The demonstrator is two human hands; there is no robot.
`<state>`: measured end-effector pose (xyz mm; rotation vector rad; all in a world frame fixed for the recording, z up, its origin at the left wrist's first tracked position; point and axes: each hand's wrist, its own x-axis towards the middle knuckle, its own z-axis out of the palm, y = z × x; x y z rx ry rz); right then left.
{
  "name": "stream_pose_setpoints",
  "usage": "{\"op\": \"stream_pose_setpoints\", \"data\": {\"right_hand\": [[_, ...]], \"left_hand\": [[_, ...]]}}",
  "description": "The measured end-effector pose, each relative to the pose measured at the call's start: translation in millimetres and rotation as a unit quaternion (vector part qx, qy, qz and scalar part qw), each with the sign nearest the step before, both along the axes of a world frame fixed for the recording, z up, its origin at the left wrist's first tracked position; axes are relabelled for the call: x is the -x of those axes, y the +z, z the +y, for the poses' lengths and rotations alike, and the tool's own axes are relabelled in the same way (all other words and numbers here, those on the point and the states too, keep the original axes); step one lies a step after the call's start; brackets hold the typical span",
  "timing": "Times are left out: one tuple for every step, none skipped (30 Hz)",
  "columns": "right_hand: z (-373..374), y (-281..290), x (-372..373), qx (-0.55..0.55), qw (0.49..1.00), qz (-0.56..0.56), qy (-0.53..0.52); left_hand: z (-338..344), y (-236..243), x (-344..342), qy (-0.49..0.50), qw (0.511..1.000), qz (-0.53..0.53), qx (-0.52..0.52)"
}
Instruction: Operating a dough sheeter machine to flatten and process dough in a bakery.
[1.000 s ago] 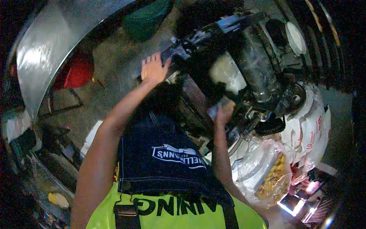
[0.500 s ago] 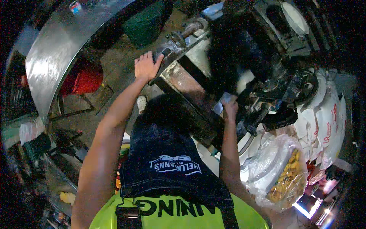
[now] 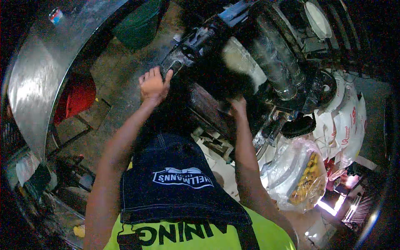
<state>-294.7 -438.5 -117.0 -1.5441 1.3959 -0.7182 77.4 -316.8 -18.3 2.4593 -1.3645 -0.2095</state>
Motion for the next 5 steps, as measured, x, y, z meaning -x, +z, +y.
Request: {"op": "stream_pose_setpoints", "data": {"right_hand": [[-4.3,-14.2,-8.6,-0.016,0.992,0.097,-0.077],[-5.7,-31.4,-18.1,-0.03,0.968,0.189,-0.16],[4.2,20.1,-107.9,-0.152,0.953,0.258,-0.04],[13.2,58.0,-153.5,-0.084,0.958,0.274,-0.002],[19.8,34.9,-157.3,0.125,0.958,0.251,-0.064]], "left_hand": [[-6.5,3.8,5.7,-0.012,1.0,-0.005,0.018],[-11.9,7.0,10.2,-0.027,0.999,0.034,0.031],[7.2,-8.9,-8.8,-0.008,1.0,0.012,0.013],[6.9,-11.9,-11.7,0.005,0.999,0.051,-0.015],[-7.6,-11.9,-8.7,-0.001,0.995,0.095,-0.032]]}}
